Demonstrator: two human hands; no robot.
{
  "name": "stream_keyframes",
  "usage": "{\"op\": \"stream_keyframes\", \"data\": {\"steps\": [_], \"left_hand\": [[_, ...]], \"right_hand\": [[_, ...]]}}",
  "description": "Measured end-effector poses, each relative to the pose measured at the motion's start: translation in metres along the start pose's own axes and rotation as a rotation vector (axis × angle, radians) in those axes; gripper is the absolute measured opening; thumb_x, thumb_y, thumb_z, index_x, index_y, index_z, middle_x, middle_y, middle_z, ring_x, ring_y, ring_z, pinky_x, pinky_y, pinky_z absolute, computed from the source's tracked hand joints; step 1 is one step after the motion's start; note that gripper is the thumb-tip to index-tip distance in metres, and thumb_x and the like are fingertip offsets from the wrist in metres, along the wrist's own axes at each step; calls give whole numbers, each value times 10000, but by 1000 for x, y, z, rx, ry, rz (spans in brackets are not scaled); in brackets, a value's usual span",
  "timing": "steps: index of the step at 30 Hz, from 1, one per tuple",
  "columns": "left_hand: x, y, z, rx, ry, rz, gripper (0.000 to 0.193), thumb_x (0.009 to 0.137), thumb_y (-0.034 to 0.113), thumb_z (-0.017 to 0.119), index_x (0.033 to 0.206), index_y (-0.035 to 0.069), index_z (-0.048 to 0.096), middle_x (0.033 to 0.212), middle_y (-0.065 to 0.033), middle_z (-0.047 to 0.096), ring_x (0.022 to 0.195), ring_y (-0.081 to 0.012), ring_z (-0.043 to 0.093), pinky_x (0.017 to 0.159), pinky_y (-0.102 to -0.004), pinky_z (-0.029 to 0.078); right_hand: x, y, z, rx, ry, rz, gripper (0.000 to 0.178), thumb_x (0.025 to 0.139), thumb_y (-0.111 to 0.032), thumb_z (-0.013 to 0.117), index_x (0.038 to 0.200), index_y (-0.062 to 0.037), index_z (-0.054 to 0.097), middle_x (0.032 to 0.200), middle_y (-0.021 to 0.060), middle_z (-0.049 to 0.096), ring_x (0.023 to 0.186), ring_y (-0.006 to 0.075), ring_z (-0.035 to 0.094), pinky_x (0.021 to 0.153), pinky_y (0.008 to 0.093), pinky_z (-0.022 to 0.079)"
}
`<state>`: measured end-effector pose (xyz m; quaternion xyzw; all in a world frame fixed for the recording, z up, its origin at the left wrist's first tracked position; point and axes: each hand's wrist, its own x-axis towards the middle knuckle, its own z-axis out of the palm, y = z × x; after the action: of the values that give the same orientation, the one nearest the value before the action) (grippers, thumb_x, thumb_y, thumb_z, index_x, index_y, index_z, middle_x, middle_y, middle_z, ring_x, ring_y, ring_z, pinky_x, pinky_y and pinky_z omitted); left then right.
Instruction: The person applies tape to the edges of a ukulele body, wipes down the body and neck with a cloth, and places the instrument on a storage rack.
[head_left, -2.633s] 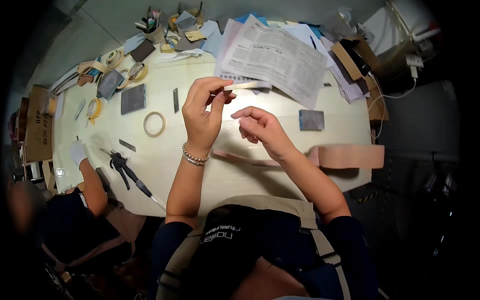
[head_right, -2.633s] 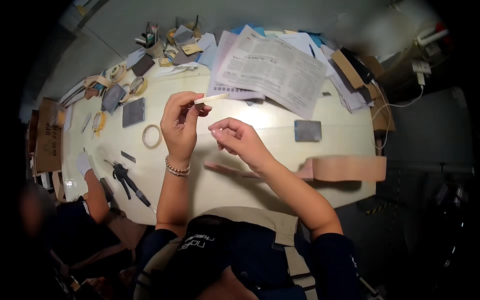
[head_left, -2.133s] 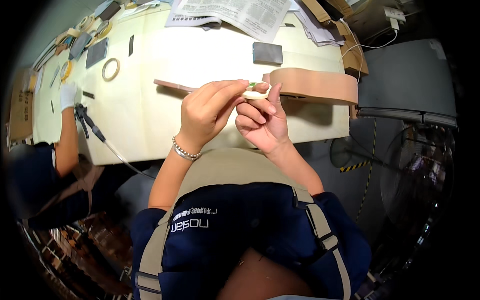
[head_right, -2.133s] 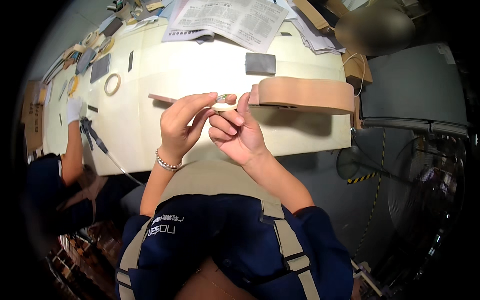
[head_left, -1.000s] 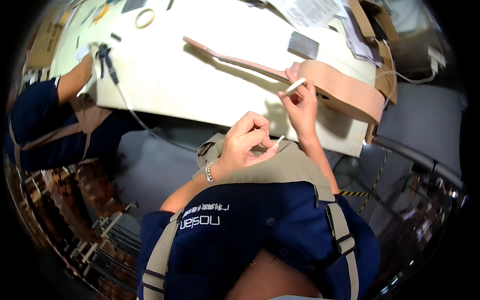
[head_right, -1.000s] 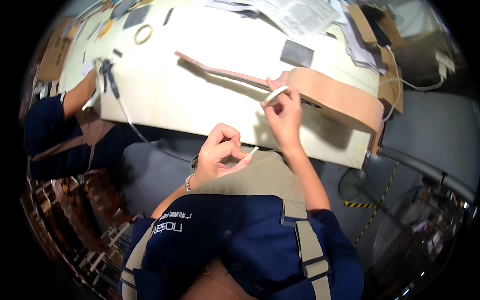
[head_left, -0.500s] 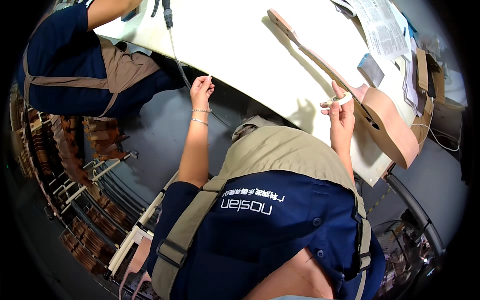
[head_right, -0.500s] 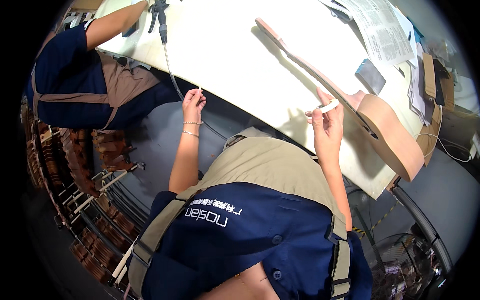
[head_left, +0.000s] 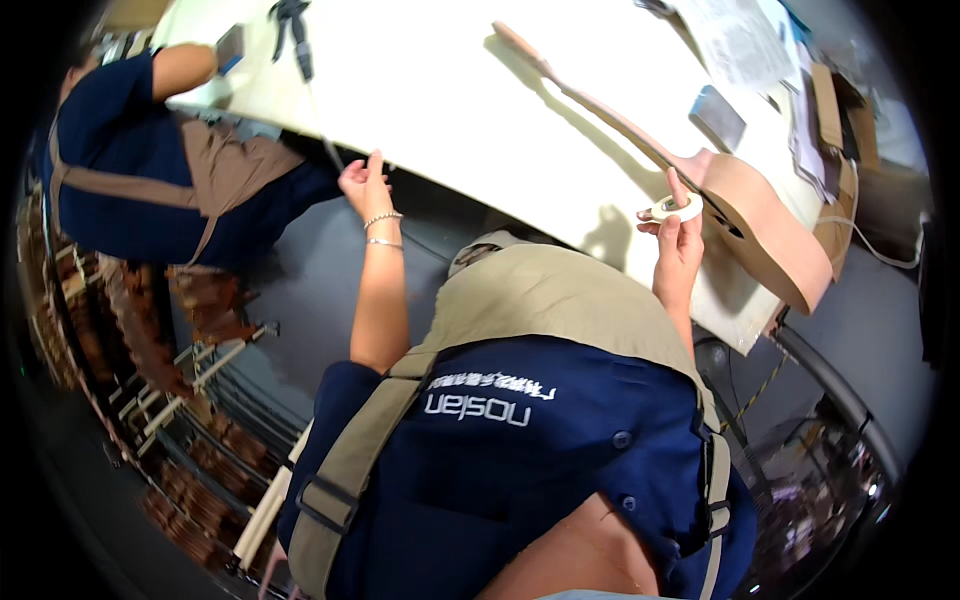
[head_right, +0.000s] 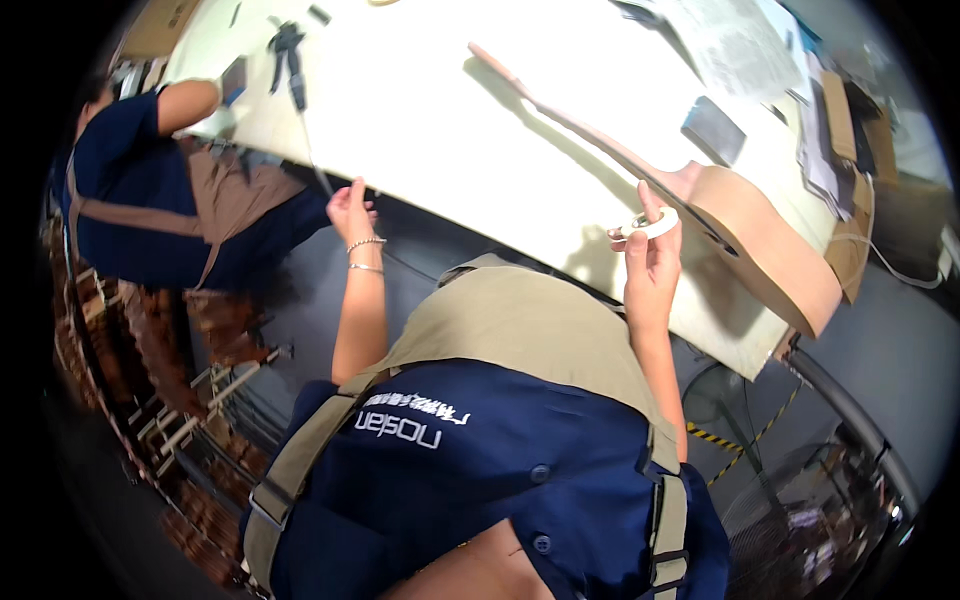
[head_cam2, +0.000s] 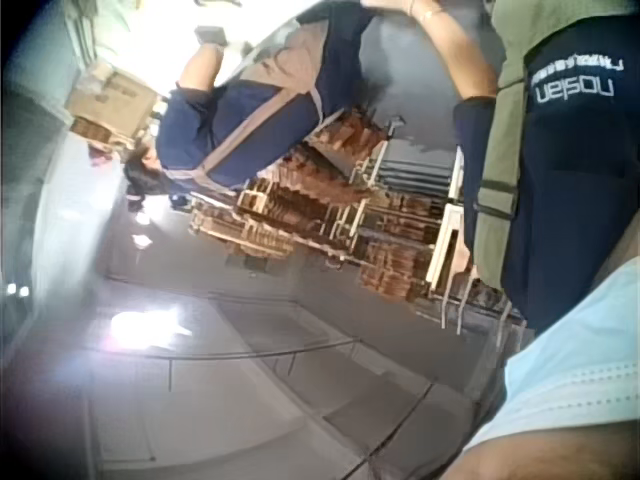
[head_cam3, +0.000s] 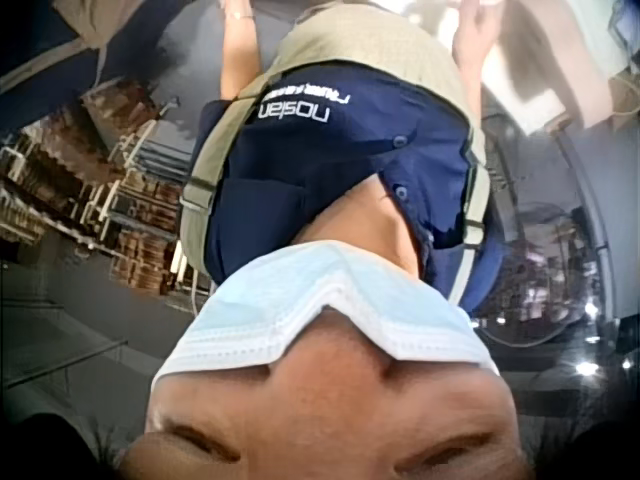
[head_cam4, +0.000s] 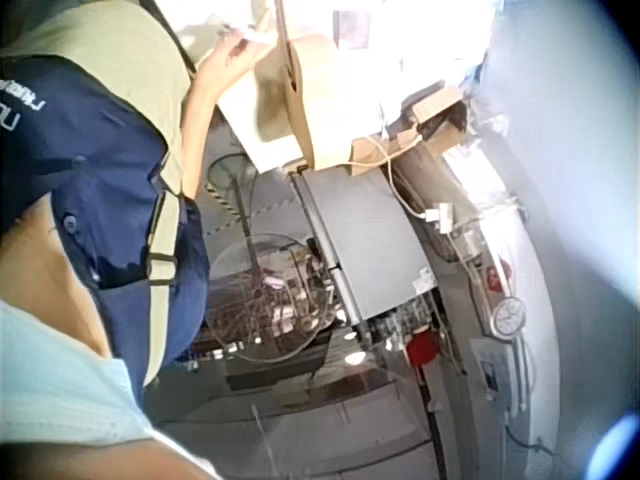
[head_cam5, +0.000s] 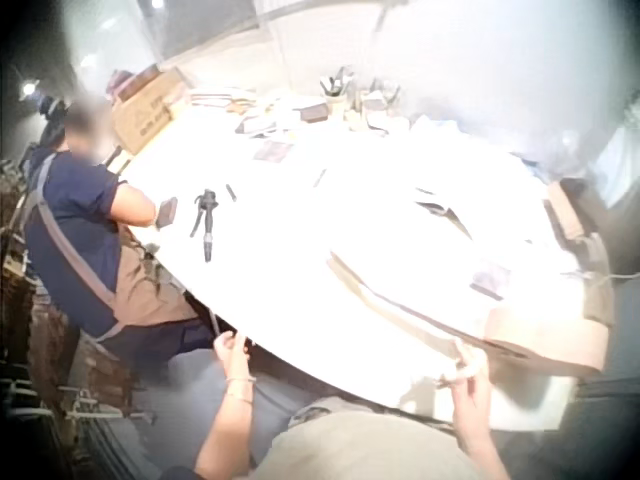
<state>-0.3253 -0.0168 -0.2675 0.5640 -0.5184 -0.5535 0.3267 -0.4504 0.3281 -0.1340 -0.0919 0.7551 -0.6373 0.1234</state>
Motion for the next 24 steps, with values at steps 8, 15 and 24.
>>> {"op": "stream_keyframes", "data": {"steps": [8, 15, 24], "left_hand": [[-150, 102, 171, 515, -867, 1559, 396, 727, 251, 708, 1060, 90, 567, 976, -65, 577, 1000, -258, 515, 952, -402, 353], [-160, 70, 212, 1013, -1147, 1553, 233, 774, 278, 648, 937, 130, 570, 849, -4, 621, 815, -219, 587, 958, -470, 358], [-219, 107, 180, 379, -1146, 1386, 183, 722, 169, 705, 876, 105, 632, 876, -62, 575, 796, -228, 560, 757, -351, 441]], "right_hand": [[-44, 25, -54, 83, 226, -18, 538, 929, -453, 436, 1289, -58, 492, 1156, 65, 453, 920, 142, 443, 846, 257, 378], [-72, 35, -65, 319, 356, 110, 531, 956, -423, 375, 1336, -54, 415, 1253, 99, 462, 830, 123, 534, 742, 244, 445], [-47, 2, -59, 606, 280, 114, 682, 936, -544, 260, 1436, -87, 184, 1369, 94, 335, 825, 130, 506, 735, 257, 427]]}}
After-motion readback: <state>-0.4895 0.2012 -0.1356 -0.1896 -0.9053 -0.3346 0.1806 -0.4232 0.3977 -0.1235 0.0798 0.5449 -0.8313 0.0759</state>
